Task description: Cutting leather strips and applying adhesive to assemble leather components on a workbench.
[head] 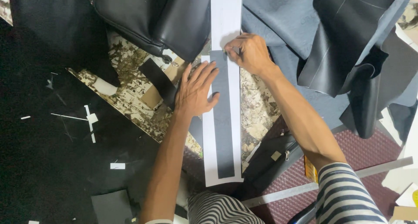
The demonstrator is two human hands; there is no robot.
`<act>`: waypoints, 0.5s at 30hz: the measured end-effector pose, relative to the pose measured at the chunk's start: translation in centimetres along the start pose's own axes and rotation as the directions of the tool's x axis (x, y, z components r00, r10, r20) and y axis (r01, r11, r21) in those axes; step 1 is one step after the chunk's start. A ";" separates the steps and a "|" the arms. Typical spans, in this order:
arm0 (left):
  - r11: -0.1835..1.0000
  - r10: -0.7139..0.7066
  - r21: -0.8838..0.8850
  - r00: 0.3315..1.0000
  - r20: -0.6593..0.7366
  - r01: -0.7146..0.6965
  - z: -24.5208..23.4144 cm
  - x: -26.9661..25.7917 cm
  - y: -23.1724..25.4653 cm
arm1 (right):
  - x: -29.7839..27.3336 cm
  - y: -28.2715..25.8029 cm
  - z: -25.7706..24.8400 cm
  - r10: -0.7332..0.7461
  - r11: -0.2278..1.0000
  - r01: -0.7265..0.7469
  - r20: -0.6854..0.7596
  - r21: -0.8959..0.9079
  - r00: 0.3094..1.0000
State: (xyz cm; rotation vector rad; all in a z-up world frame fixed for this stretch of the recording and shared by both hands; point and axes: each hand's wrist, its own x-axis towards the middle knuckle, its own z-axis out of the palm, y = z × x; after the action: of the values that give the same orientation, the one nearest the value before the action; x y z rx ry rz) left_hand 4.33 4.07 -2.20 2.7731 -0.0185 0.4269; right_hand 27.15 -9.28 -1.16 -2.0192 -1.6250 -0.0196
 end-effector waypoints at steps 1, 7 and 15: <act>1.000 -0.015 -0.018 0.999 -0.040 0.015 0.4 -0.1 0.0 | -0.1 0.0 0.1 0.062 0.997 -0.063 0.024 0.041 0.998; 0.999 -0.042 -0.032 0.998 -0.051 0.040 0.7 -0.1 0.1 | -1.1 -2.2 -0.4 0.109 0.990 -0.112 0.037 0.087 0.993; 0.999 -0.033 -0.038 0.999 -0.033 0.032 0.5 -0.1 -0.1 | -3.8 -2.9 0.6 0.073 0.995 -0.074 0.015 0.072 0.997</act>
State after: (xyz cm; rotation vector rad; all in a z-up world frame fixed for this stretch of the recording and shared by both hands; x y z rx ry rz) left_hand 4.39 3.97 -2.70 2.7251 0.0261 0.4604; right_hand 23.26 -12.05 -1.78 -2.0257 -1.5354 0.0781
